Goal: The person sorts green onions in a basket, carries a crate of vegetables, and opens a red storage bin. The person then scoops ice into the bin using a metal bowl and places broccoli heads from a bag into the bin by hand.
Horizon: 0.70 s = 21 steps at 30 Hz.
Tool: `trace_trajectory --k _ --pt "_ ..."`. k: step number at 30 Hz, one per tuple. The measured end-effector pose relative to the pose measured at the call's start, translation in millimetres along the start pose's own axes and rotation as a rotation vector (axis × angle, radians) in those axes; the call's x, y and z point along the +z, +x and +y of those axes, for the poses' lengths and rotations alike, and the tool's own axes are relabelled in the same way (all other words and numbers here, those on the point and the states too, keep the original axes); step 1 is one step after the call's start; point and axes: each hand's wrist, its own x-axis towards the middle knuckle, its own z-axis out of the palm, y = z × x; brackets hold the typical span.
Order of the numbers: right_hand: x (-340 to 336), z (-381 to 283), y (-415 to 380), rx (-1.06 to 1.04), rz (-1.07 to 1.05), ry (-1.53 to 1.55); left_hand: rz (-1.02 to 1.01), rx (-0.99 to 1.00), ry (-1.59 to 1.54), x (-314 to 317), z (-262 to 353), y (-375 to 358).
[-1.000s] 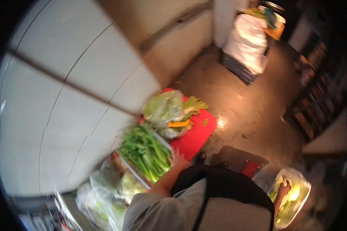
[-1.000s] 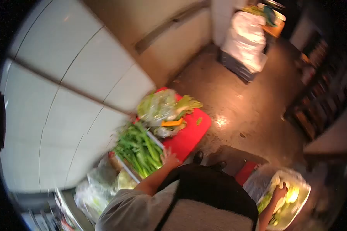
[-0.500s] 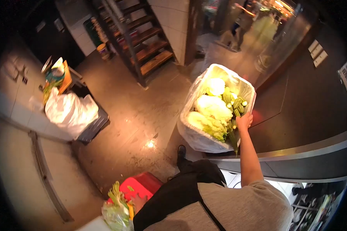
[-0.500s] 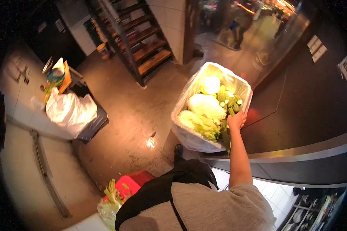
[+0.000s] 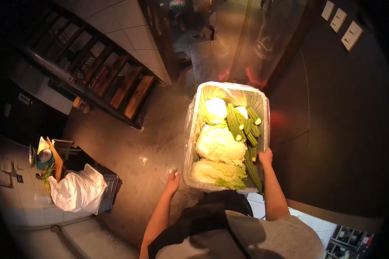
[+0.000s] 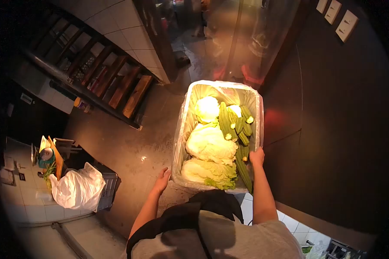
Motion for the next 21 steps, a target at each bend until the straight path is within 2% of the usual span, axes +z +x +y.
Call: trace_trajectory --k 2,5,7,9,10,11,12,13,14,16,17,19,21 --pt "5 6 3 -0.042 0.034 0.067 -0.008 -0.235 -0.068 15 0 16" --pt "0 5 -4 -0.069 0.059 0.103 -0.080 -0.463 -0.133 28 2 24" --pt "-4 0 -11 -0.065 0.044 0.129 -0.292 -0.380 -0.197 28 35 4" --pt "20 30 4 -0.357 0.328 0.060 -0.498 -0.464 -0.546 38 -41 42" --pt "1 20 -4 -0.341 0.142 0.132 -0.498 -0.429 -0.412 31 -30 40" --pt "-5 21 -10 -0.325 0.070 0.226 -0.473 -0.437 -0.348 26 -16 32" --pt "-17 4 -47 -0.410 0.339 0.060 -0.449 -0.447 -0.284 21 1 24" --pt "-25 2 -66 -0.530 0.396 0.070 -0.410 -0.500 -0.288 17 10 20" --pt "-35 -3 -86 -0.561 0.358 0.086 -0.428 -0.500 -0.284 14 2 21" --pt "-37 17 -109 -0.527 0.092 0.460 -0.474 -0.431 -0.270 5 4 11" --pt "-46 8 -134 -0.356 -0.196 0.777 -0.574 -0.377 -0.244 -3 5 10" --pt "-58 -10 -185 -0.226 -0.383 0.816 -0.780 -0.266 -0.191 -22 7 7" --pt "-51 -7 -216 -0.105 -0.715 0.774 -0.964 -0.071 -0.213 -38 17 5"
